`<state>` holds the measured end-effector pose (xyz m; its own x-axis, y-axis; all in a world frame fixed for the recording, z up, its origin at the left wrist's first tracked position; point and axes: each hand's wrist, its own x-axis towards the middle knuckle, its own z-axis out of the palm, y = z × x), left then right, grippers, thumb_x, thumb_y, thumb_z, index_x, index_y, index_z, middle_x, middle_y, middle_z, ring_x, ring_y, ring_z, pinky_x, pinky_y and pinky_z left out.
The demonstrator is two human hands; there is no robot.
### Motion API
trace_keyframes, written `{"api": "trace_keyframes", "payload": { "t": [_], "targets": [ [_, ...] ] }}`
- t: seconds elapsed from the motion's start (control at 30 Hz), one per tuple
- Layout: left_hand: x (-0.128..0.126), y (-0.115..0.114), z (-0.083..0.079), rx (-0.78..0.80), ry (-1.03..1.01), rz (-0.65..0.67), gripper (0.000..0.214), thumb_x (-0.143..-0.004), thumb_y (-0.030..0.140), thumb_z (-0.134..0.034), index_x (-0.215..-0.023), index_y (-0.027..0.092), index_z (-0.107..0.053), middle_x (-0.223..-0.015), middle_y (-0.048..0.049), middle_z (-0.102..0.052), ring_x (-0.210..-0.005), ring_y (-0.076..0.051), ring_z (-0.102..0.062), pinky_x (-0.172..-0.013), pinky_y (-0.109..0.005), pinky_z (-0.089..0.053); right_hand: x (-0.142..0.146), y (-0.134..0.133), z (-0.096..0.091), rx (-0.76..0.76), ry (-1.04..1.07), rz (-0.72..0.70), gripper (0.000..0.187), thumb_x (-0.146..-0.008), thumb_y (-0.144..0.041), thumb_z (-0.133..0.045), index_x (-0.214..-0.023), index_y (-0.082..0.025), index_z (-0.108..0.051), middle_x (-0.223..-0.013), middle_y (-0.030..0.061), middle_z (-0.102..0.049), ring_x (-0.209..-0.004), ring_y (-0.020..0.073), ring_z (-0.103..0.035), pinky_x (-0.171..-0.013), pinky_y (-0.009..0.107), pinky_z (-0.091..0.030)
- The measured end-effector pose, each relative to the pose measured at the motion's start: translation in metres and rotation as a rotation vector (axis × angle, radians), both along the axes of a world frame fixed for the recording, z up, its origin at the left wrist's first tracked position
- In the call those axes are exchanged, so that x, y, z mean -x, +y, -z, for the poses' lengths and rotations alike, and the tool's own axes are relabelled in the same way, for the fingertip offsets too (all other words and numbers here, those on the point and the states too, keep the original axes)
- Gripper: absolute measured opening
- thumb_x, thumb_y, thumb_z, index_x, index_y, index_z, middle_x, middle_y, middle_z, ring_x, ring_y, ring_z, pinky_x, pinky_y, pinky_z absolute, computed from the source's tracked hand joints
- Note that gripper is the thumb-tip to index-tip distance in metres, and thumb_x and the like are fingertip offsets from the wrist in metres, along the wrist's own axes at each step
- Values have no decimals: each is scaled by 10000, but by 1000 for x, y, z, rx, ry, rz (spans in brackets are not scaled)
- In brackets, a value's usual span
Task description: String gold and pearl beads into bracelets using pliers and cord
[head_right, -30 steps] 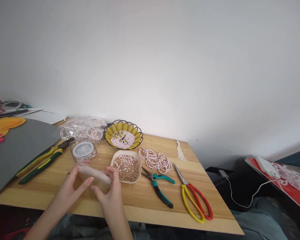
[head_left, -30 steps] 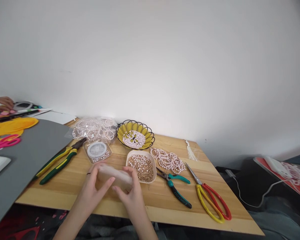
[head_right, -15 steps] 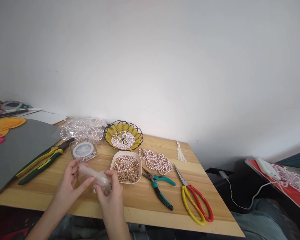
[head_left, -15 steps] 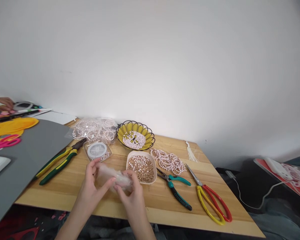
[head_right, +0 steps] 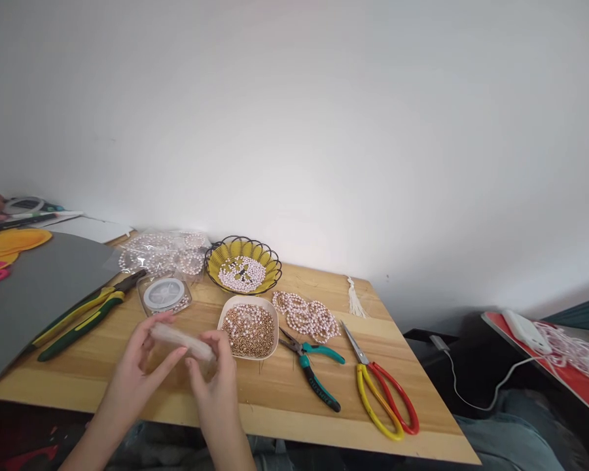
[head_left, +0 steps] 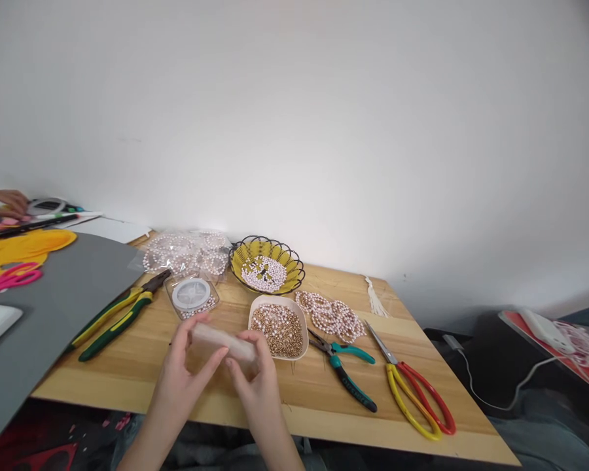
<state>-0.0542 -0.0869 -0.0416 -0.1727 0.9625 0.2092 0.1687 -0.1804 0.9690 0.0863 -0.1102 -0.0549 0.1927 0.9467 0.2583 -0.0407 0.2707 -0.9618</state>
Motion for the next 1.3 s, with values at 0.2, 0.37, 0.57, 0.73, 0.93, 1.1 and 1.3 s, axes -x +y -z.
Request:
{"api": "trace_keyframes", "payload": {
  "t": [0.2,0.37,0.57,0.73,0.93,1.1,1.3],
  "targets": [
    [1,5,16,130,-59,74,803,-722,500,-824,-1388,246,-454,-1177,-109,-673,-1084,-326,-700,-1010,-508,-540,1,-1,1,81,-93,11,177,-845,-219,-689,-1018,-200,-721,-984,74,-780,-924,243,-731,-853,340,-574],
    [1,8,4,71,-91,17,836,-716,488,-829,-1416,249,-439,-1332,-151,-622,-1217,-338,-647,-1056,-504,-521,4,0,-2,46,-29,56,197,-897,-323,-664,-1011,-191,-755,-990,109,-814,-981,280,-764,-902,392,-594],
    [7,11,6,188,-87,195,800,-767,463,-791,-1428,211,-416,-1227,-170,-738,-1098,-326,-732,-984,-470,-577,-2,2,8,72,4,13,544,-774,-218,-758,-1310,-194,-665,-1220,127,-768,-1110,305,-736,-917,416,-606],
    [15,6,3,188,-110,251,837,-745,429,-824,-1449,217,-423,-1064,-109,-800,-972,-291,-775,-894,-392,-624,-7,-3,2,90,-78,-38,259,-843,-233,-697,-1094,-188,-740,-835,61,-801,-793,243,-763,-769,340,-612],
    [14,3,-9,196,-141,70,613,-649,481,-856,-1134,212,-597,-977,-84,-806,-919,-303,-784,-858,-385,-639,-5,1,-9,-15,-27,43,174,-863,-247,-698,-1031,-209,-723,-987,78,-793,-924,234,-749,-888,351,-590],
    [18,2,5,188,51,20,621,-644,486,-819,-1151,213,-587,-1061,-100,-774,-1037,-334,-740,-921,-443,-603,-2,-1,13,55,25,44,543,-832,-228,-719,-1359,-226,-589,-1405,121,-652,-1305,265,-618,-1099,388,-496],
    [17,-8,12,192,-37,54,596,-687,514,-820,-1139,230,-554,-998,-70,-748,-928,-294,-753,-816,-370,-620,8,-7,18,91,209,17,379,-910,-368,-681,-1239,-215,-571,-1137,107,-741,-1037,241,-731,-877,340,-604]
  ]
}}
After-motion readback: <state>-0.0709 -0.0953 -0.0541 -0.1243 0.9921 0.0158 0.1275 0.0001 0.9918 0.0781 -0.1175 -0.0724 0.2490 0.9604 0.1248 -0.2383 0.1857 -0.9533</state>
